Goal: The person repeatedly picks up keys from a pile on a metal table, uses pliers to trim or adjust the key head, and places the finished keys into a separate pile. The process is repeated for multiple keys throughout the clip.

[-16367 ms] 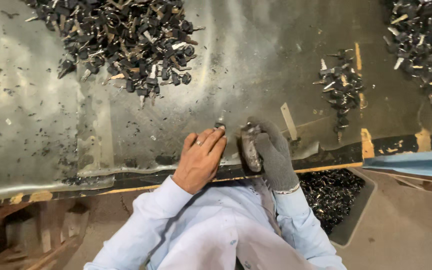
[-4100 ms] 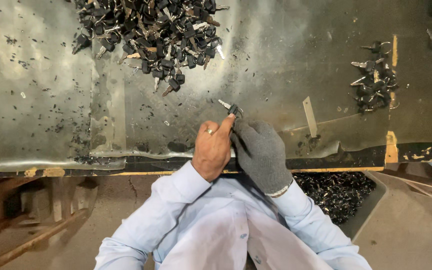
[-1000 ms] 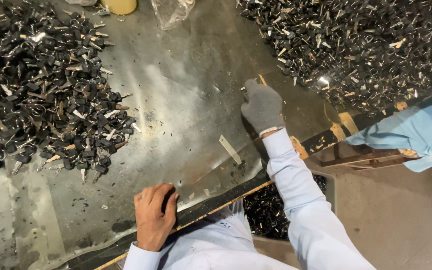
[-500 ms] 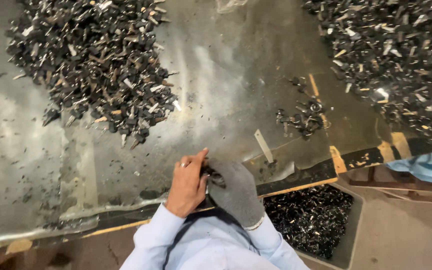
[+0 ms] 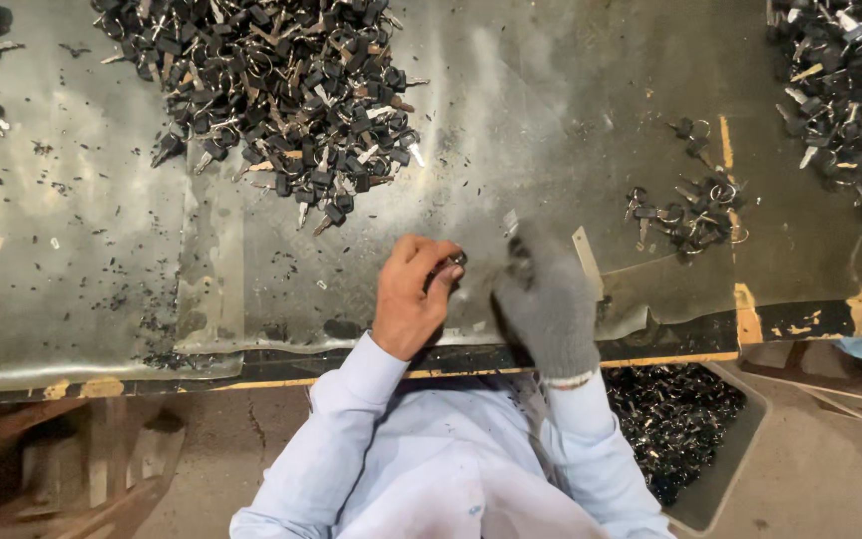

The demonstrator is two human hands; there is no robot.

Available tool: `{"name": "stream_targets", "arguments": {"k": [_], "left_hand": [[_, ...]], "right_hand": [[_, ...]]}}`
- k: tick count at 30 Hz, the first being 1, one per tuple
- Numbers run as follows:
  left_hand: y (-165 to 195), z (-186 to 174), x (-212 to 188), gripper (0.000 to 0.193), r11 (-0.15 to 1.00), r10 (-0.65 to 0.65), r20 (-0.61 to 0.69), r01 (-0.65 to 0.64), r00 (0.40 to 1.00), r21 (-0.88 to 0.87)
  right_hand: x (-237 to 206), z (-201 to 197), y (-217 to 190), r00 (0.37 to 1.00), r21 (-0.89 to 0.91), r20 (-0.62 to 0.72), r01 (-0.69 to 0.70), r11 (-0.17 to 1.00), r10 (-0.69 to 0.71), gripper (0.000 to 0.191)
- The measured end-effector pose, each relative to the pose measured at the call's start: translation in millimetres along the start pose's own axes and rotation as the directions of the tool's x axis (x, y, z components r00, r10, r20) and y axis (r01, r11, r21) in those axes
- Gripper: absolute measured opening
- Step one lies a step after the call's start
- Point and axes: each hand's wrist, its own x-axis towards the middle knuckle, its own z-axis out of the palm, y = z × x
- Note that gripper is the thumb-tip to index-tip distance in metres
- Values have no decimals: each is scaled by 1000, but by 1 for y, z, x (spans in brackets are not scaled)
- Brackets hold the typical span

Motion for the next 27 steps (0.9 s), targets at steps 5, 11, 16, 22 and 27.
{"name": "stream_targets", "arguments": {"k": [5, 11, 16, 22, 27], "left_hand": [[2, -31, -19, 17, 815, -227, 146, 270, 963, -513], [48, -38, -54, 37, 957, -129, 281, 194, 951, -216], [57, -40, -49, 39, 993, 107, 264, -88, 959, -81], [42, -11, 3, 46, 951, 267, 229, -294, 936, 92], [8, -1, 15, 36, 926, 131, 224, -200, 966, 319]], "right_hand": [[-14, 1, 0, 997, 243, 8, 71, 967, -75, 46], [-54, 37, -2, 991, 416, 43, 94, 905, -123, 59], [-41, 2, 8, 980, 339, 91, 136, 931, -176, 60], [-12, -22, 7, 976, 47, -76, 209, 977, -205, 49], [-24, 5, 9, 979, 7, -106, 177, 984, -175, 39]]}}
